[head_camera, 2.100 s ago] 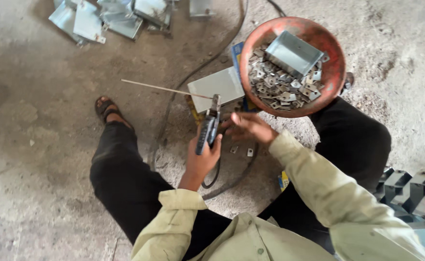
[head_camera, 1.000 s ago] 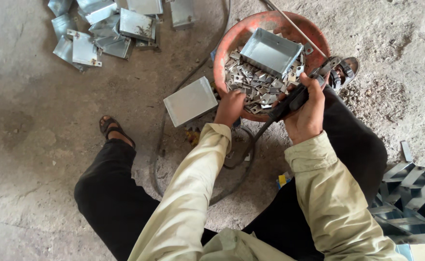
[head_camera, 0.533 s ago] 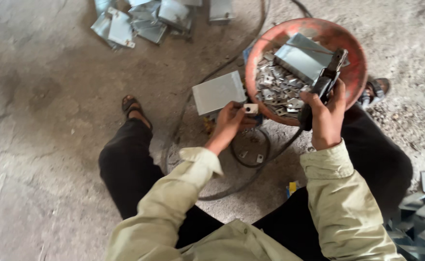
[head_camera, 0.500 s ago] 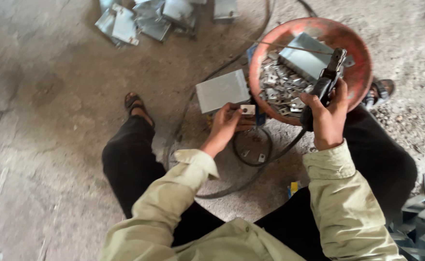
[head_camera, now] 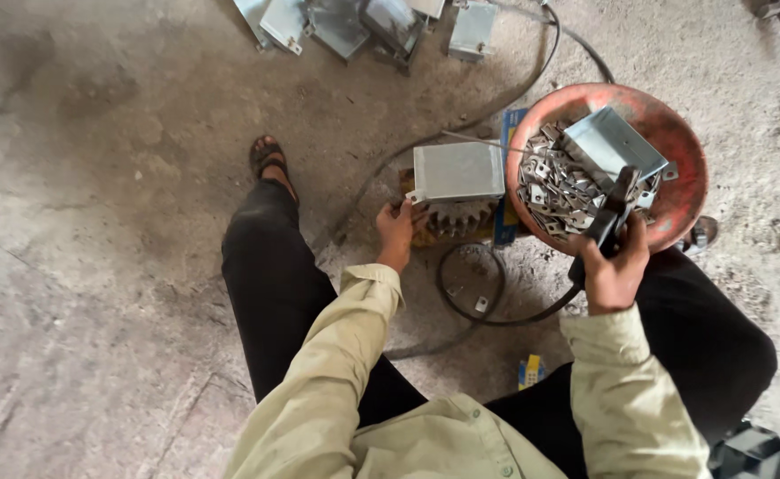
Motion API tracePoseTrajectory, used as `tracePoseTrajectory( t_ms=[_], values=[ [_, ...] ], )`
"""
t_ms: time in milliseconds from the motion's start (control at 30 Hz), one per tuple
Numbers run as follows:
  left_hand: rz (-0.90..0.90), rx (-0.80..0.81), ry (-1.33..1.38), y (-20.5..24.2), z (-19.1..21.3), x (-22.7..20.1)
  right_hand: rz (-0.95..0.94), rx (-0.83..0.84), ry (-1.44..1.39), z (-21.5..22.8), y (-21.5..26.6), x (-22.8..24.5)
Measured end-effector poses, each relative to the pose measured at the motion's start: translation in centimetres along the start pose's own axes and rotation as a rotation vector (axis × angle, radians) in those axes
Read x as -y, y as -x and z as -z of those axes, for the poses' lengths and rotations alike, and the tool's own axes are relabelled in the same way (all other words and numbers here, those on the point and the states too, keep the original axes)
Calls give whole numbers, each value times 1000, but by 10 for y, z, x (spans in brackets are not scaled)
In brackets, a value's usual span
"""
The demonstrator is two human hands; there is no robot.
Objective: The person welds small metal brackets onto rectangular metal boxes using a welding torch. They pick up brackets from a red bowl, position them on the boxes, and weld them in place, creating sparks. The person occasionally adjusts the boxes and uses a metal rod to tap the welded joints.
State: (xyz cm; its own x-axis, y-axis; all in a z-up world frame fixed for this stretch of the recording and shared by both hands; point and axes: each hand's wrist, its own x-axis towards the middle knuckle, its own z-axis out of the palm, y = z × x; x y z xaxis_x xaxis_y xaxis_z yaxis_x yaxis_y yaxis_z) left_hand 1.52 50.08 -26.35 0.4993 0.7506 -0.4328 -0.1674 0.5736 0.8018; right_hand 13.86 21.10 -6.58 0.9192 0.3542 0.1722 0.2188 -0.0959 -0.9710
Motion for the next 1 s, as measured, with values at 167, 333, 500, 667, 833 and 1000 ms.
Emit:
tracePoseTrajectory(
  t_ms=[167, 333, 500, 667, 833, 1000],
  values=[
    [120, 16, 170, -8, -5, 10, -96, -59, -164, 2, 64, 12],
    [33, -31, 176, -17, -9, 19, -55, -104, -107, -4, 98, 9],
    [64, -178, 125, 6, -13, -3, 96, 20, 134, -8, 94, 9],
    [45, -63, -63, 15, -18, -5, 188, 19, 373, -12, 99, 19],
    [-161, -28, -621, 15, -15, 3, 264, 0, 433, -10, 101, 24],
    [-108, 111, -405, 2, -10, 16, 503, 10, 550, -14, 96, 27]
  ],
)
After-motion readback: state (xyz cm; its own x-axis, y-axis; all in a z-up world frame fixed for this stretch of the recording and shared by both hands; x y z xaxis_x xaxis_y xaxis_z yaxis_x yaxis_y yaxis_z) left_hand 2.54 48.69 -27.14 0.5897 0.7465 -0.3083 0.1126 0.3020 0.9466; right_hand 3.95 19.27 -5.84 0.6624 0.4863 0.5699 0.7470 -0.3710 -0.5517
